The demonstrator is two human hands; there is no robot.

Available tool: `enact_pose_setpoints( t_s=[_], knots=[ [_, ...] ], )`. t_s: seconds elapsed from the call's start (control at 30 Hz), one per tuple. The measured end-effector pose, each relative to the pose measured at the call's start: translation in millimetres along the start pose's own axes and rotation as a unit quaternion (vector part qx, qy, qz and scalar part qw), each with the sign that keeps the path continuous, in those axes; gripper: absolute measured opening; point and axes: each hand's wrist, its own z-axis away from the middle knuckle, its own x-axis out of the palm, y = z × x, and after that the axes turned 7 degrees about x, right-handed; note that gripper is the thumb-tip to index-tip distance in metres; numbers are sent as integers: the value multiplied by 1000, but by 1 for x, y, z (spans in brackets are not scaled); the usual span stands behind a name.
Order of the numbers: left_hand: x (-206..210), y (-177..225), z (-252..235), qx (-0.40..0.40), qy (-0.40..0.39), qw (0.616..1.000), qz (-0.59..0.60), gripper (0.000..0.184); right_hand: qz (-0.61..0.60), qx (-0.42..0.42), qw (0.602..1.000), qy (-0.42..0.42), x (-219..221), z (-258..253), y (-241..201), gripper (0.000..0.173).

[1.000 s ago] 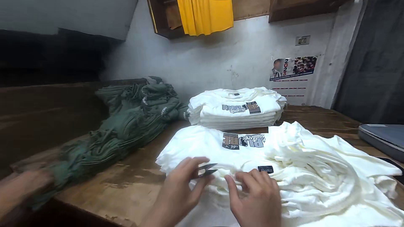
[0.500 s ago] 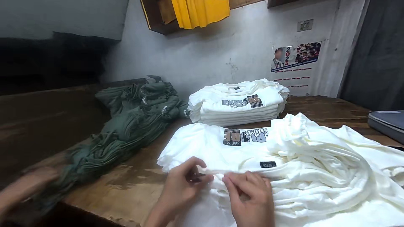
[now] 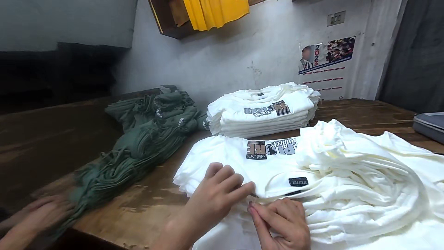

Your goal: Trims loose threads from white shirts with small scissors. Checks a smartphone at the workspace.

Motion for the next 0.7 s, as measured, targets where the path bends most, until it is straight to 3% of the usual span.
enact_pose_setpoints(
  t_s=[0.27, 0.37, 0.43, 0.53, 0.6, 0.7],
  knots=[
    [0, -2, -2, -14, -7, 999, 33, 33, -3, -16, 1000, -22, -2, 0, 1, 8],
    [-3, -6, -4, -39, 6, 997, 62, 30, 3, -39, 997, -74, -11, -2, 0, 11],
    [-6, -8, -5, -96, 15, 990, 107, 23, 38, -35, 995, -83, -26, -4, -6, 22],
    [-6, -3, -11, -205, 33, 956, 208, 22, 189, 28, 982, -3, -34, -16, -21, 34],
    [-8, 7, -24, -292, 27, 921, 258, 13, 263, 54, 963, -31, -26, -25, -22, 42],
    [-19, 17, -50, -424, -110, 857, 273, 26, 166, -33, 985, 0, -5, -21, -8, 18]
  ],
)
